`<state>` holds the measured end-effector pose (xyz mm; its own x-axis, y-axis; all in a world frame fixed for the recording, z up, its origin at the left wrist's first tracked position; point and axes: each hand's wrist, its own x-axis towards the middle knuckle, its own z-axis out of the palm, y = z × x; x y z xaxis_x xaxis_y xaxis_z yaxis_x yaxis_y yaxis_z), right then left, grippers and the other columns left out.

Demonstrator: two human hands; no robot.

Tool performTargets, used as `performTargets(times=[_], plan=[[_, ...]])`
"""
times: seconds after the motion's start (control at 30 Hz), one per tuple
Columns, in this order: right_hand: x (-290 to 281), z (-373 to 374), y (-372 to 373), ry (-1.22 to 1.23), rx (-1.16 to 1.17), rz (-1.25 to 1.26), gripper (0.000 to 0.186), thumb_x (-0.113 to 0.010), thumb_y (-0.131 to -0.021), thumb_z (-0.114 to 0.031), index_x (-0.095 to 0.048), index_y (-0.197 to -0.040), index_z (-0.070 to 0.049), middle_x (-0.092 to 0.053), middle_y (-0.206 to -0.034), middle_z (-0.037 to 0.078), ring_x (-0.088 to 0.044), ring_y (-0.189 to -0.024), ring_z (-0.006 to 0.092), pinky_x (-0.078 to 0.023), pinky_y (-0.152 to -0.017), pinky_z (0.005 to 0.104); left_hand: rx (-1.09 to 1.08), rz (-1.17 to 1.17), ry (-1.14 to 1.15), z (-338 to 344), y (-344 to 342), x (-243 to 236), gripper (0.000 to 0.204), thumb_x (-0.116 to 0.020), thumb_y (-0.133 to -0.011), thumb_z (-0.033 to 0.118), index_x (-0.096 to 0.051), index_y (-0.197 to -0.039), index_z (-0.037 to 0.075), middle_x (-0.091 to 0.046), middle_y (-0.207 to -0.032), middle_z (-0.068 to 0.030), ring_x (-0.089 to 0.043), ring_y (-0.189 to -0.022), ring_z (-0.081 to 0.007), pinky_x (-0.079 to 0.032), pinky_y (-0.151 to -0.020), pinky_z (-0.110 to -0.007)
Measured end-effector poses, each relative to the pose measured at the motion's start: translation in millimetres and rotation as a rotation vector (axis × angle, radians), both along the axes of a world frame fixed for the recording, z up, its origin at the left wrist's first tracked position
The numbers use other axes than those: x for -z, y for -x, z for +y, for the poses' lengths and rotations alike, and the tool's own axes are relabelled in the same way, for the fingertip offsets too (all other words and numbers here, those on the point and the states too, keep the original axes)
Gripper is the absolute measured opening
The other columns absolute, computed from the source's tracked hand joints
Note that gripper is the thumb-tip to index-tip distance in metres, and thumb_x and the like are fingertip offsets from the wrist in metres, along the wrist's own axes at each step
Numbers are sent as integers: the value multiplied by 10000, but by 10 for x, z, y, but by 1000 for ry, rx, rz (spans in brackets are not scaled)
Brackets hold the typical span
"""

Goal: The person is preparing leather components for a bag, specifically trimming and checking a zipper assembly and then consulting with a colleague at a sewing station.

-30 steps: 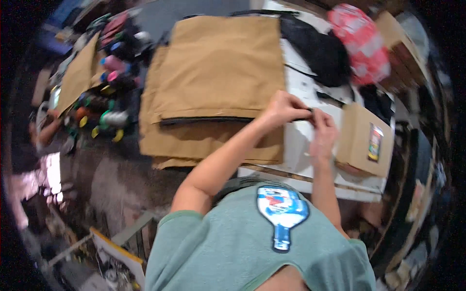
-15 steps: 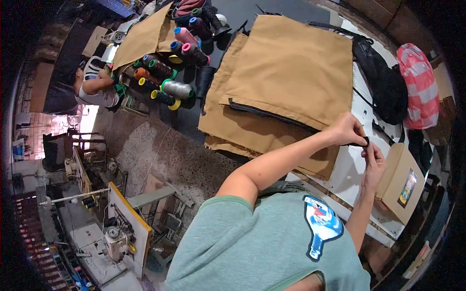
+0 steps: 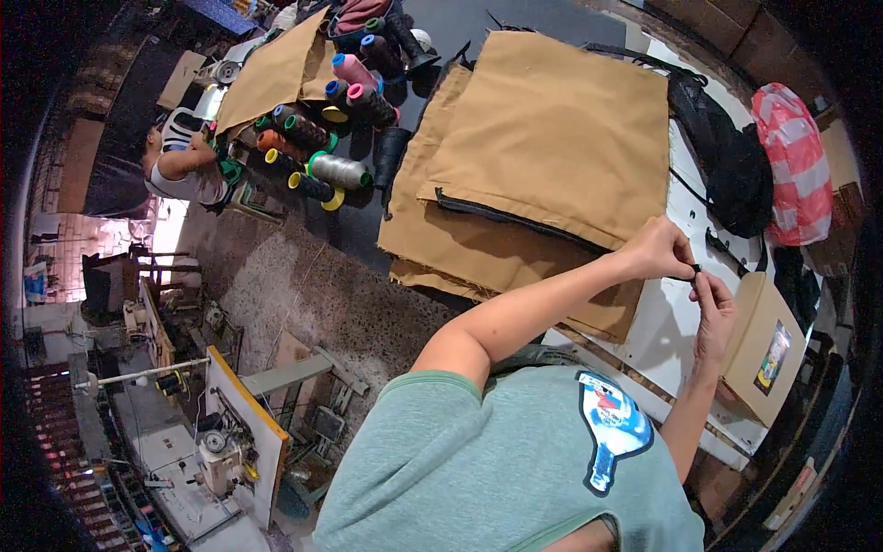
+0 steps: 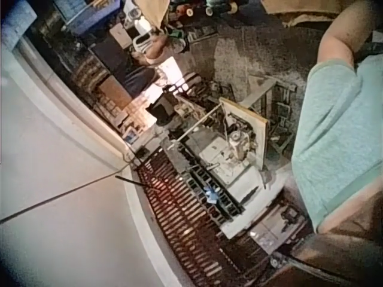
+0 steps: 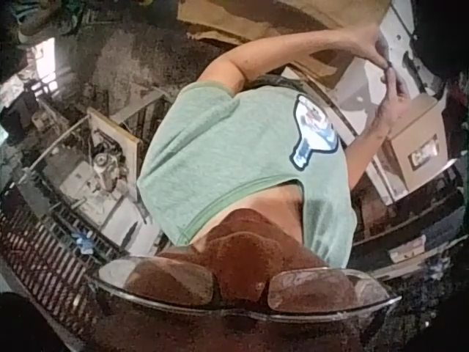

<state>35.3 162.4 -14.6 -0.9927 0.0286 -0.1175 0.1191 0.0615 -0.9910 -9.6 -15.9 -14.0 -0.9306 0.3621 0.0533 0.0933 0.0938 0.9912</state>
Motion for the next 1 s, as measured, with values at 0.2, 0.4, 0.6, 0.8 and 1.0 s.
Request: performTargets(times=[0.2, 0.4, 0.6, 0.8, 1.0], plan=[[40, 89, -82, -184, 45, 61, 99, -603, -807, -75, -639, -849, 7, -555, -713, 2, -492, -625, 74, -396, -598, 213, -16, -9, 30, 152, -31, 198, 227, -701, -656, 224, -668, -717, 7, -638, -622, -90, -570, -572, -80, -477, -547, -261], [-53, -34, -223, 31, 46, 73, 94, -605, -792, -37, -626, -847, 36, -553, -708, 15, -511, -622, 62, -415, -576, 191, -19, -101, -12, 95, -235, -8, 205, -706, -655, 180, -654, -690, -15, -623, -591, -63, -559, -541, -85, -449, -509, -246], [-77, -87, -272, 85, 74, 65, 123, -597, -801, -54, -615, -885, 33, -567, -721, 27, -504, -630, 67, -419, -587, 198, 35, -88, -26, 70, -222, 35, 199, -701, -698, 162, -663, -763, -22, -624, -624, -42, -537, -570, -51, -437, -510, -213], [5, -171, -109, 102, 126, 38, 132, -589, -807, -74, -612, -884, 31, -590, -756, 36, -519, -668, 87, -423, -624, 210, 34, -155, -206, 58, -73, 205, 170, -706, -716, 149, -668, -783, -3, -632, -695, -29, -540, -621, -61, -447, -558, -211], [49, -164, -16, 249, 159, 40, 122, -600, -802, -68, -611, -880, 25, -586, -736, 28, -505, -630, 79, -414, -596, 198, 43, -222, -171, 60, 16, 73, 177, -699, -724, 140, -658, -796, -16, -623, -675, -27, -531, -586, -54, -430, -525, -194]])
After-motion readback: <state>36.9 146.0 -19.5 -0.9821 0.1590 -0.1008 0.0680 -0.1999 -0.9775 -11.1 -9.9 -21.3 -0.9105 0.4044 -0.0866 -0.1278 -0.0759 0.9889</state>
